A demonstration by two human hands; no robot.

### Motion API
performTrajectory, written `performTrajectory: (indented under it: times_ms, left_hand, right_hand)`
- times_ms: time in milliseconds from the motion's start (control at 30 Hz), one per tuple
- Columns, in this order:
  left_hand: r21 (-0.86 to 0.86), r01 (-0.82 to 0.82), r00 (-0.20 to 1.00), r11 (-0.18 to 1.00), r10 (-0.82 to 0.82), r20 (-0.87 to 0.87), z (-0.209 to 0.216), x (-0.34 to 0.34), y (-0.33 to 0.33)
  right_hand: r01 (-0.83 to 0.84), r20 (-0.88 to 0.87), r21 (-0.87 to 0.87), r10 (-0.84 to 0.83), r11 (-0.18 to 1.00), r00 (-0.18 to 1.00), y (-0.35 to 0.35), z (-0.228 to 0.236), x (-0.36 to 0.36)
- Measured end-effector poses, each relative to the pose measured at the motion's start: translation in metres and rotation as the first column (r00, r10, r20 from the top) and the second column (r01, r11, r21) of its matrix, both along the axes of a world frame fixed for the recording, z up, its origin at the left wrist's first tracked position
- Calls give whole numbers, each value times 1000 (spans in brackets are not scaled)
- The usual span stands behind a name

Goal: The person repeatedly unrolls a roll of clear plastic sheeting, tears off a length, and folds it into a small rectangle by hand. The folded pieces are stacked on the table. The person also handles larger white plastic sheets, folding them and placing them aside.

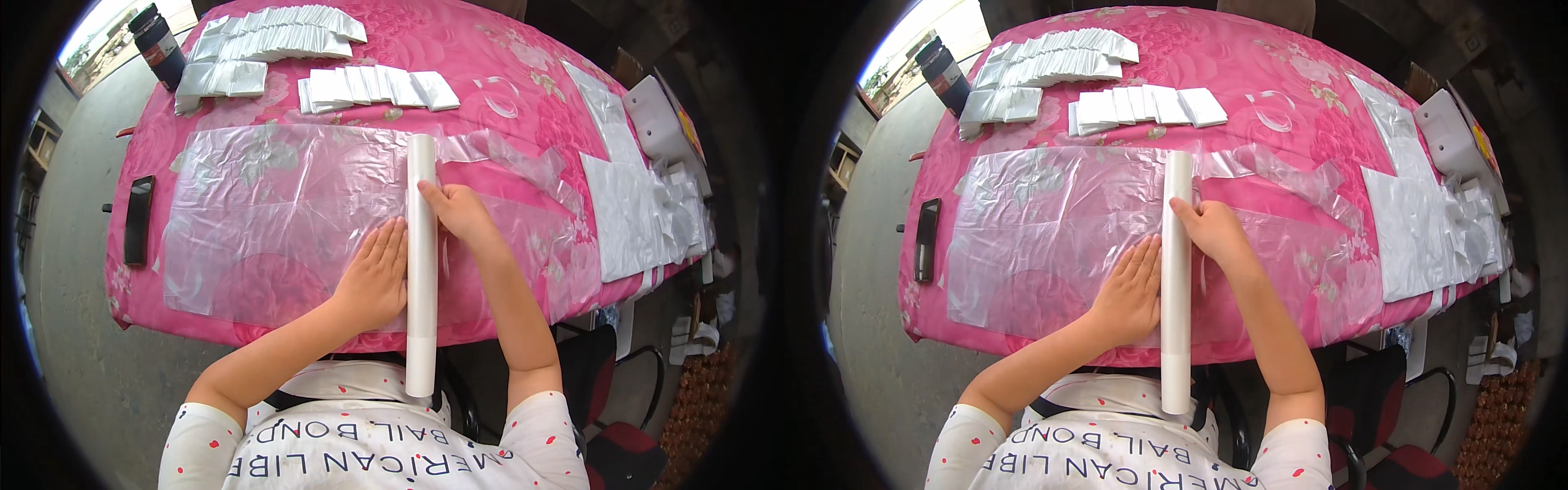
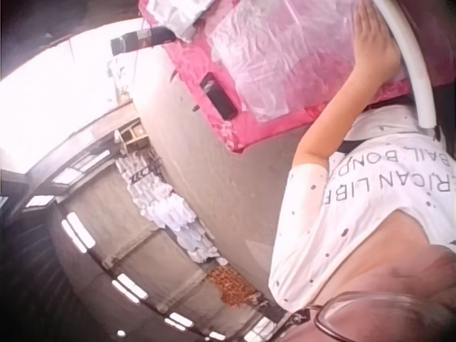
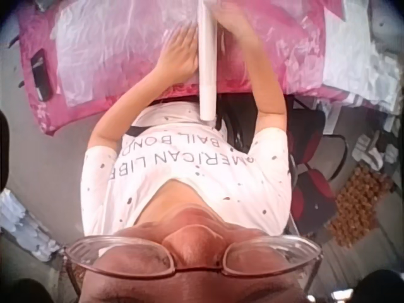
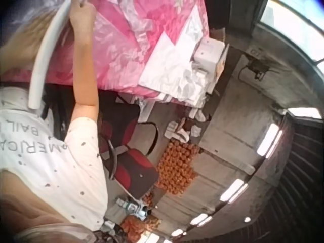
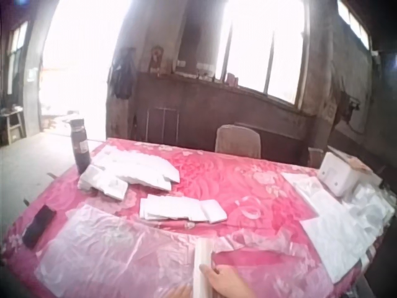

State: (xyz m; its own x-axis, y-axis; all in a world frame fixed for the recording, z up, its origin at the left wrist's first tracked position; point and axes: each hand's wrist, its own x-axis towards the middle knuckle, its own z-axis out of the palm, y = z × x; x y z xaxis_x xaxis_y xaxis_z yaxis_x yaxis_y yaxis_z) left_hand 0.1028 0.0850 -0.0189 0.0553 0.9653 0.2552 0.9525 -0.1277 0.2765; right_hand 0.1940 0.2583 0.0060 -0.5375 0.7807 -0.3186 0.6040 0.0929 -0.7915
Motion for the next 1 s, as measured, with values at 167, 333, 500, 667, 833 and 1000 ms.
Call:
performTrajectory:
  times_ms: [167,333,500,667,833,1000]
  left_hand:
    - [2,-64,998,998,64,27,-1,2,-4]
    - [3,-49,998,999,49,27,-1,2,-3]
    - [-5,-55,997,998,55,50,-3,2,-4]
    - [-14,-35,998,999,35,43,0,3,-3]
    - [-18,-46,998,999,47,51,-1,3,-4]
    - [-7,-54,998,998,55,8,-4,1,-6]
  right_hand:
    - [26,-502,-518,-328,855,800,8,3,-31]
    - [-62,-678,-699,-633,712,373,63,-16,-23]
    - [-83,-813,-580,-567,811,133,139,17,47]
    - [-19,-877,-478,-478,878,-39,225,41,164]
    - [-199,-912,-391,-408,899,-50,181,105,147]
    - [197,-903,-111,-182,974,389,2,156,-13]
